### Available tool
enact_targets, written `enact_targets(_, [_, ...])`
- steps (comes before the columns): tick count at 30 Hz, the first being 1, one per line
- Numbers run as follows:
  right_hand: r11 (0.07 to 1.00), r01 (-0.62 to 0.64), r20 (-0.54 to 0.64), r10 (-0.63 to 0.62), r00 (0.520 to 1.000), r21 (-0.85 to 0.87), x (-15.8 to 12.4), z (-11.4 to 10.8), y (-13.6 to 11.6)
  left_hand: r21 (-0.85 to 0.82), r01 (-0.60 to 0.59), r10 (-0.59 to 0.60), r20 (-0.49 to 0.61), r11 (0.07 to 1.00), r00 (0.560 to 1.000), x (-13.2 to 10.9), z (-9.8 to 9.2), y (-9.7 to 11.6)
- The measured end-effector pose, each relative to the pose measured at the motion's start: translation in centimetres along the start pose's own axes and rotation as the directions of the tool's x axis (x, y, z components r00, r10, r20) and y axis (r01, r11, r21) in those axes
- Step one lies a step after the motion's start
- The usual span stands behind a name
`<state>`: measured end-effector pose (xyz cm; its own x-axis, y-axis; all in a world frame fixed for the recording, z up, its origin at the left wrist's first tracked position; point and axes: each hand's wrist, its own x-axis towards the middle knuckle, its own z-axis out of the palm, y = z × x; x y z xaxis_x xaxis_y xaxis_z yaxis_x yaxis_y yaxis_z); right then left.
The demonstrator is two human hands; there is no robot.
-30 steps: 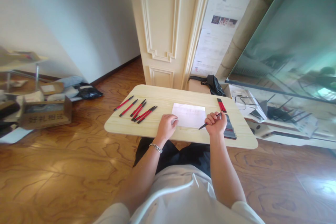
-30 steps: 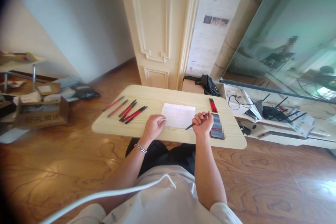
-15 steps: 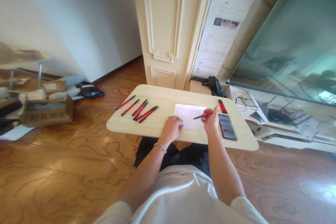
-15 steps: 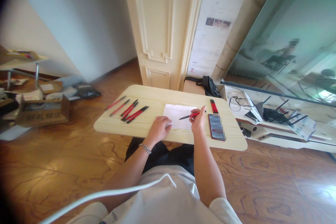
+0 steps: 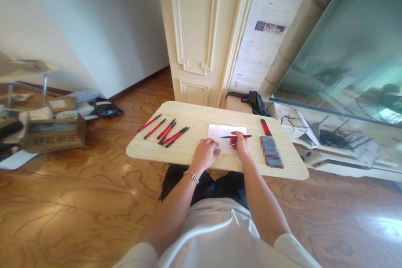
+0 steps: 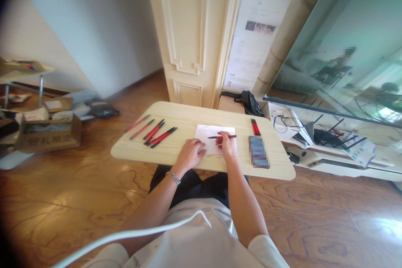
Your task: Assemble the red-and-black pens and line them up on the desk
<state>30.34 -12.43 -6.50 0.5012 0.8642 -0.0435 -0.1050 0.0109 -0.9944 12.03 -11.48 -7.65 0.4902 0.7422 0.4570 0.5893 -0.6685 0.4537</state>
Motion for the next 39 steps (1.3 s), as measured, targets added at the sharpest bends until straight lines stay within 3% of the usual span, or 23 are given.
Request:
enact_targets(2, [0.999, -0.028, 0.034, 0.029, 0.999, -0.036, -0.2, 0.0, 0.0, -0.001, -0.001, 0.001, 0.002, 1.0, 1.0, 0.0, -0.1, 0.0])
enact_targets(7, [0.937, 0.17, 0.049, -0.163, 0.985, -0.305, -0.6, 0.1, 0.3, 0.007, -0.002, 0.002, 0.009, 1.0, 1.0, 0.1, -0.2, 0.1])
enact_targets(12, [0.878, 0.205, 0.053, -0.202, 0.978, -0.432, -0.5, 0.2, 0.8, 0.012, -0.006, 0.006, 0.001, 1.0, 1.0, 0.0, -0.2, 0.1])
enact_targets(20, [0.844, 0.239, 0.077, -0.23, 0.97, -0.48, -0.6, 0.2, 0.7, 0.025, -0.012, 0.011, 0.009, 1.0, 1.0, 0.1, -0.1, 0.0])
enact_targets(29, [0.856, 0.191, 0.069, -0.18, 0.981, -0.48, -0.5, 0.2, 0.6, 0.017, -0.005, 0.005, 0.007, 1.0, 1.0, 0.0, 0.0, 0.0])
enact_targets(32, [0.917, 0.193, 0.057, -0.185, 0.981, -0.349, -0.5, 0.0, 0.6, 0.034, -0.001, 0.001, 0.013, 0.999, 1.0, 0.0, -0.2, 0.1])
enact_targets(35, [0.998, 0.062, -0.039, -0.062, 0.997, 0.007, -0.1, -0.4, 0.4, 0.062, -0.006, 0.004, 0.026, 0.998, 1.0, 0.0, -0.3, 0.2])
enact_targets(39, [0.894, -0.041, -0.032, 0.061, 0.998, 0.445, 0.6, -1.6, -0.5, 0.086, -0.011, 0.007, 0.036, 0.996, 0.999, 0.0, -0.5, 0.2])
